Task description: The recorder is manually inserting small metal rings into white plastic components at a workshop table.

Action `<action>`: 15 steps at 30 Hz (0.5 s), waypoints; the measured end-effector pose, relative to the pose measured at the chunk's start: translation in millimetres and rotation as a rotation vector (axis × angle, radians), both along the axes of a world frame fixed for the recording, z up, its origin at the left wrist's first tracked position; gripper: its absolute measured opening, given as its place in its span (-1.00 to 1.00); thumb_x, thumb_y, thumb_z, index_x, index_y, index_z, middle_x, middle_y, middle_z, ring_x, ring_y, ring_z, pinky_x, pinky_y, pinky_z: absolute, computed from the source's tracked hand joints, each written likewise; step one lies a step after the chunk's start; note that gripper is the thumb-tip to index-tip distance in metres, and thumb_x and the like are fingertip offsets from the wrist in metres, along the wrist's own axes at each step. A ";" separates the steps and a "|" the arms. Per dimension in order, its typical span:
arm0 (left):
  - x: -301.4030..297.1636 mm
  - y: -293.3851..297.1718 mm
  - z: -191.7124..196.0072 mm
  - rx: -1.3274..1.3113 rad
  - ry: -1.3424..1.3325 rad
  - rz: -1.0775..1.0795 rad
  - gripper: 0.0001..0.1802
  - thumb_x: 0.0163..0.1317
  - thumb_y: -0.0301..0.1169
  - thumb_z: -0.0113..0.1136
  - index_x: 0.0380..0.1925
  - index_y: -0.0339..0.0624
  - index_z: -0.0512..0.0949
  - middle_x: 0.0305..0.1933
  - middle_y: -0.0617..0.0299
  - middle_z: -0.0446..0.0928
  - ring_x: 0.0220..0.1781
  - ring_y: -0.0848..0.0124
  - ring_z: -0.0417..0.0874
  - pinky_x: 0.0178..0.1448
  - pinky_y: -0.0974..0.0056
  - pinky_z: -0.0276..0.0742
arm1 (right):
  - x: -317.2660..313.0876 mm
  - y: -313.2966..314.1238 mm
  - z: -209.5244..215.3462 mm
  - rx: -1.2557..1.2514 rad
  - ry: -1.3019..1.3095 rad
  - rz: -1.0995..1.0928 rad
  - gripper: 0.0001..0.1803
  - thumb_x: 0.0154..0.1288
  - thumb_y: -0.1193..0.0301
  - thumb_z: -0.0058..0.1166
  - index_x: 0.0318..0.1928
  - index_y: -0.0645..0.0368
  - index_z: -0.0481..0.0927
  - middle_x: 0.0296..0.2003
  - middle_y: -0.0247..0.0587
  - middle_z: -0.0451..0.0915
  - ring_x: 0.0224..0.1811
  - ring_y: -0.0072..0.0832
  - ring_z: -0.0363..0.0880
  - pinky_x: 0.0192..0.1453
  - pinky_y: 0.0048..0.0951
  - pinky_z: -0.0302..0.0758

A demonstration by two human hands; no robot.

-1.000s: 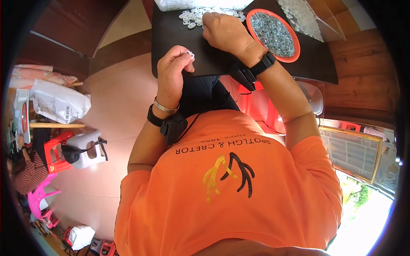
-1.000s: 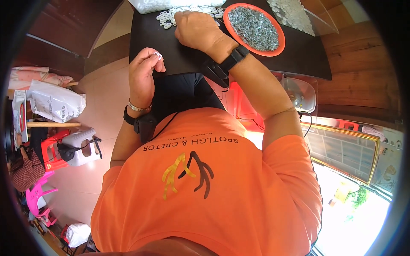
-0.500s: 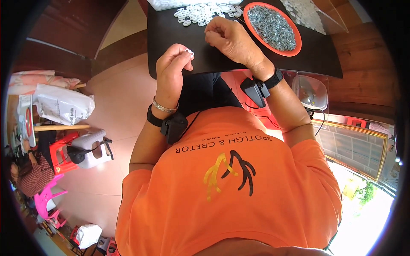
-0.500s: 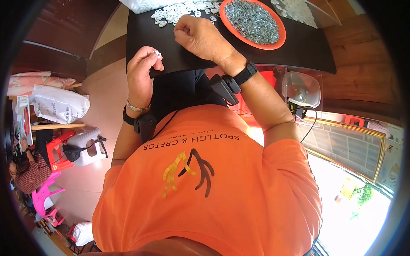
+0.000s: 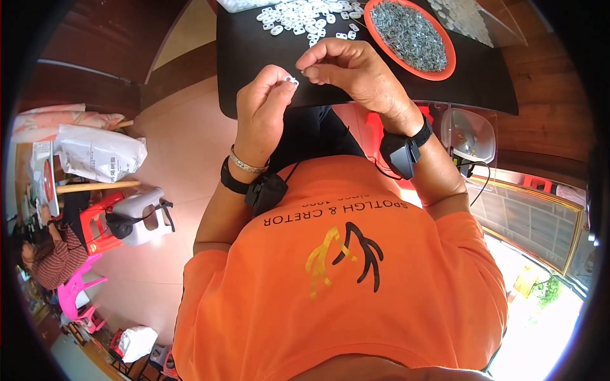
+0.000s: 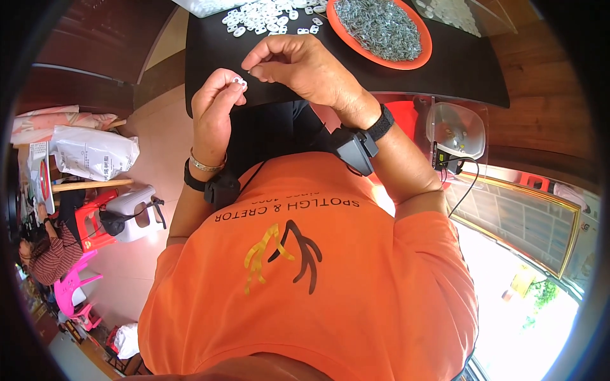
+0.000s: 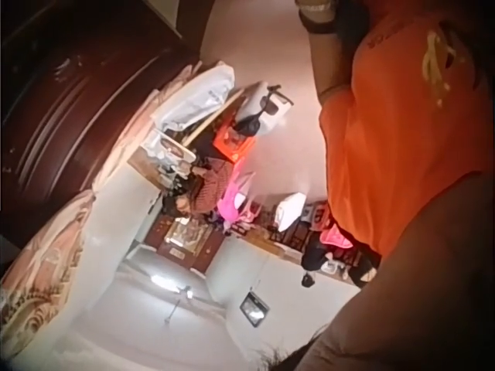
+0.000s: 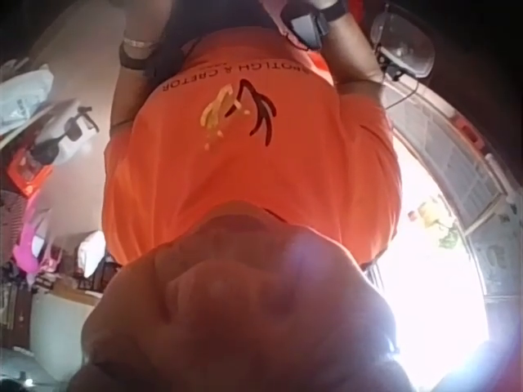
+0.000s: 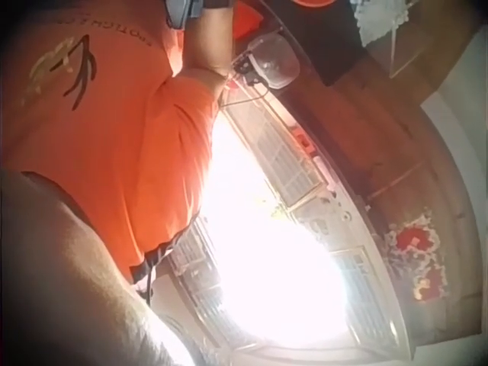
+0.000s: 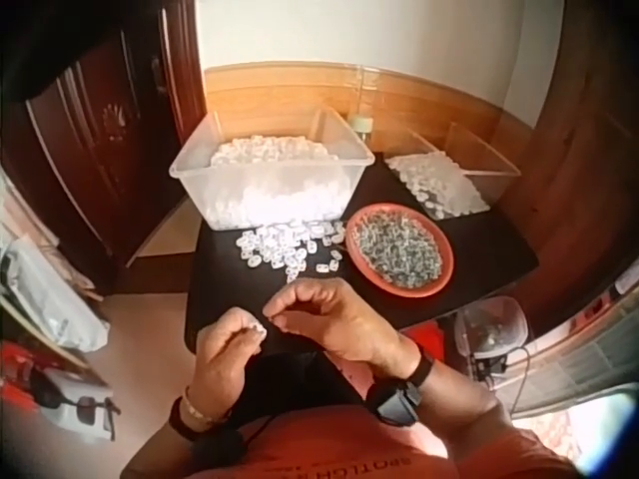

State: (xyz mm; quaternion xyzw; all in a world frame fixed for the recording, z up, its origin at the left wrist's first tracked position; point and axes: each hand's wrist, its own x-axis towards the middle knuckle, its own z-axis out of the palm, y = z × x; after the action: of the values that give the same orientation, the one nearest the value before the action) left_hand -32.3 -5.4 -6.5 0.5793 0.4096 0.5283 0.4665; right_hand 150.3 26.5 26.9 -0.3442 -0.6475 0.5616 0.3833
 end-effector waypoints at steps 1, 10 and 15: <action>0.4 -0.3 0.2 0.036 0.023 0.005 -0.86 0.24 -0.47 0.04 -0.46 -0.33 0.43 -0.60 0.37 0.29 -0.52 0.63 0.22 -0.45 0.44 0.17 | -0.6 -1.7 1.4 -0.017 0.015 0.015 -0.85 0.29 0.61 0.07 -0.14 0.23 0.61 -0.30 -0.38 0.60 -0.21 -0.67 0.55 -0.04 -0.62 0.49; 1.1 -3.2 1.1 0.077 0.057 -0.009 -0.88 0.22 -0.51 0.04 -0.48 -0.33 0.42 -0.61 0.36 0.28 -0.54 0.62 0.20 -0.47 0.43 0.16 | -4.5 -5.7 0.2 -0.012 0.087 0.048 -0.87 0.25 0.61 0.11 -0.19 0.24 0.62 -0.31 -0.34 0.62 -0.22 -0.64 0.57 -0.05 -0.58 0.52; 0.4 -2.8 -2.2 0.092 0.073 -0.018 -0.88 0.22 -0.51 0.03 -0.48 -0.34 0.42 -0.62 0.34 0.29 -0.55 0.61 0.21 -0.48 0.42 0.17 | -4.4 -5.8 -1.7 0.015 0.060 0.050 -0.88 0.25 0.60 0.11 -0.19 0.25 0.61 -0.32 -0.34 0.61 -0.22 -0.64 0.57 -0.05 -0.59 0.52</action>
State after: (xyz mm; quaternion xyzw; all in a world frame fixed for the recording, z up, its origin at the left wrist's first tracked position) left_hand -31.8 -8.2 -8.7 0.6226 0.3967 0.5208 0.4287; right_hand 145.8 20.8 25.2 -0.3081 -0.6482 0.5763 0.3909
